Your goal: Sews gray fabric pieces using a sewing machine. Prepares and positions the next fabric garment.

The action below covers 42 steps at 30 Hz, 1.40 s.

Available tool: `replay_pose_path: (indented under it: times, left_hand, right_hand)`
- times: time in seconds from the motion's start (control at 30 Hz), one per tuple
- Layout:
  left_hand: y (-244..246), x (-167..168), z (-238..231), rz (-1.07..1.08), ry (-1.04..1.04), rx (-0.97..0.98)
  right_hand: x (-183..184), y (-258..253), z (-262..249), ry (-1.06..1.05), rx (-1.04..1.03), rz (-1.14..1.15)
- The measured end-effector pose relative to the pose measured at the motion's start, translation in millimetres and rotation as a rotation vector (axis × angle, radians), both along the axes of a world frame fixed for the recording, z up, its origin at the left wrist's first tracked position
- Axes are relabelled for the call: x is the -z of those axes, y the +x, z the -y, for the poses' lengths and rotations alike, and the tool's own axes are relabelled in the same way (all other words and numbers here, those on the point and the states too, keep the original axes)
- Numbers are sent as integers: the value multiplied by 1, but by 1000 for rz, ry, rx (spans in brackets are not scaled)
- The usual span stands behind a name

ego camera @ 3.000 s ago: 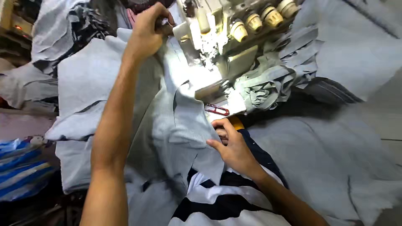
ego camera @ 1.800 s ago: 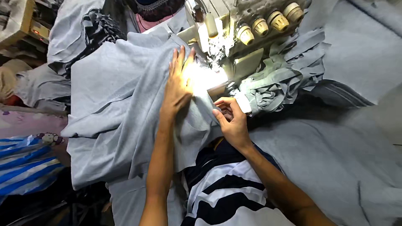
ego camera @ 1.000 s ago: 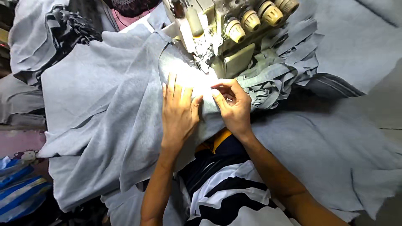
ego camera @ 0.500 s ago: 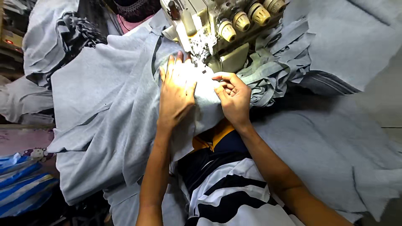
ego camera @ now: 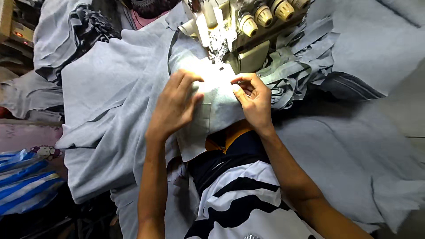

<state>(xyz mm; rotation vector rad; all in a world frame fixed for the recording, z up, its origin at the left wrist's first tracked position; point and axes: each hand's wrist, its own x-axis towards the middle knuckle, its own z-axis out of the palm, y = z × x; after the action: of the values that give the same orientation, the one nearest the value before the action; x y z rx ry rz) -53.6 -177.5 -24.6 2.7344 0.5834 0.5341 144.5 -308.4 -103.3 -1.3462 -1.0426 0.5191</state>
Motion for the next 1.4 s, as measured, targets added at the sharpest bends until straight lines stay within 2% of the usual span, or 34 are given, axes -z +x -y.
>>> replay_pose_path:
  times: [0.13, 0.27, 0.4, 0.53, 0.6, 0.73, 0.87, 0.97, 1.07, 1.2, 1.3, 1.4]
  left_hand:
    - [-18, 3, 8, -204, 183, 47]
    - [-10, 0, 6, -239, 234, 83]
    - [-6, -8, 5, -76, 96, 158]
    - [31, -15, -5, 222, -163, 176]
    - [49, -13, -16, 230, -245, 185]
    - [61, -7, -24, 57, -273, 97]
    - [29, -22, 19, -42, -209, -222]
    - [19, -26, 31, -174, -125, -264]
    - [27, -15, 17, -58, -151, -143]
    - [52, 6, -9, 274, -294, -6]
    - [70, 12, -9, 273, -110, -105]
    - [76, 17, -6, 246, -33, -203]
  right_hand:
    - [6, 2, 10, -16, -33, 9]
    - [8, 4, 15, -28, -45, 1]
    - [5, 5, 18, -48, -53, -11]
    - [3, 7, 18, -62, -107, -33]
    - [2, 6, 19, -89, -114, -34]
    - [6, 6, 15, -78, -122, 7]
    - [9, 8, 15, -65, -179, 35]
    - [10, 8, 16, -42, -223, 26]
    - [10, 8, 16, -24, -240, -4]
    - [13, 10, 21, -29, -226, -27]
    - [13, 8, 28, -53, -131, -25]
    - [10, 4, 38, -84, -20, 6]
